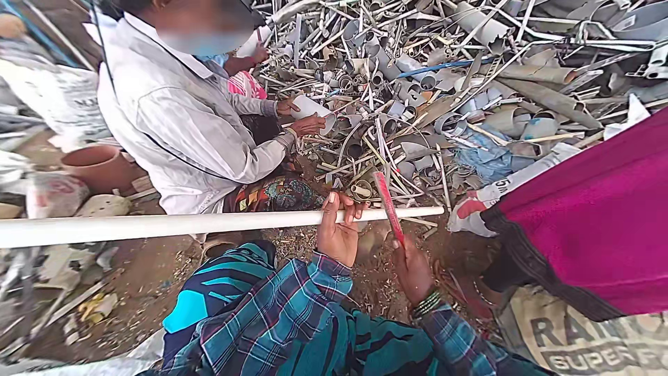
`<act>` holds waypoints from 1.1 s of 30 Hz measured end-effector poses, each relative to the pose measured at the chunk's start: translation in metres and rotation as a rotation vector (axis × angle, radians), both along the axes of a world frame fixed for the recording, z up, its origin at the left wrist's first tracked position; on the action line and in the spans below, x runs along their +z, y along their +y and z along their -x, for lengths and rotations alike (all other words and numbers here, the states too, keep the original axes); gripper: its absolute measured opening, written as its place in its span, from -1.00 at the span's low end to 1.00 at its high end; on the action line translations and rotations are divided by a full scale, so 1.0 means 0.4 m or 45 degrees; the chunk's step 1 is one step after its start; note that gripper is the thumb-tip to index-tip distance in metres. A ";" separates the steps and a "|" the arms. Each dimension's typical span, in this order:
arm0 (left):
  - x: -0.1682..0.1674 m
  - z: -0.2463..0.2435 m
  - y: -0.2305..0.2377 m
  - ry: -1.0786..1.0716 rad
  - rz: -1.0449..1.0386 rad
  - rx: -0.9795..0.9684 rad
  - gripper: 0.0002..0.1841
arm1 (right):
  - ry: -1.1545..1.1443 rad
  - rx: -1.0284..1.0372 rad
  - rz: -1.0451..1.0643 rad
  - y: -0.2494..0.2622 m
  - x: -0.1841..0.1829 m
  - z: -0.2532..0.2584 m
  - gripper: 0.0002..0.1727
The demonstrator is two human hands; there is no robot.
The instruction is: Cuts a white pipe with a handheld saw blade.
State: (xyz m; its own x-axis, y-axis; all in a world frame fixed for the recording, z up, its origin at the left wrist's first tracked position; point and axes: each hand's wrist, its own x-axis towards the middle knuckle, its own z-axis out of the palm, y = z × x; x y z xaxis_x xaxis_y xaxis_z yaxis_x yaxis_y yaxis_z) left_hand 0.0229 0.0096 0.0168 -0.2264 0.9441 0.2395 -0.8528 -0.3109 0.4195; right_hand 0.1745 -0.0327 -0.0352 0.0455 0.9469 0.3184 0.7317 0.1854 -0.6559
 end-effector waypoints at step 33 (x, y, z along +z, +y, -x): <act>-0.017 0.034 0.020 0.174 -0.555 0.061 -0.75 | 0.548 -0.017 0.586 0.002 0.027 0.011 -0.62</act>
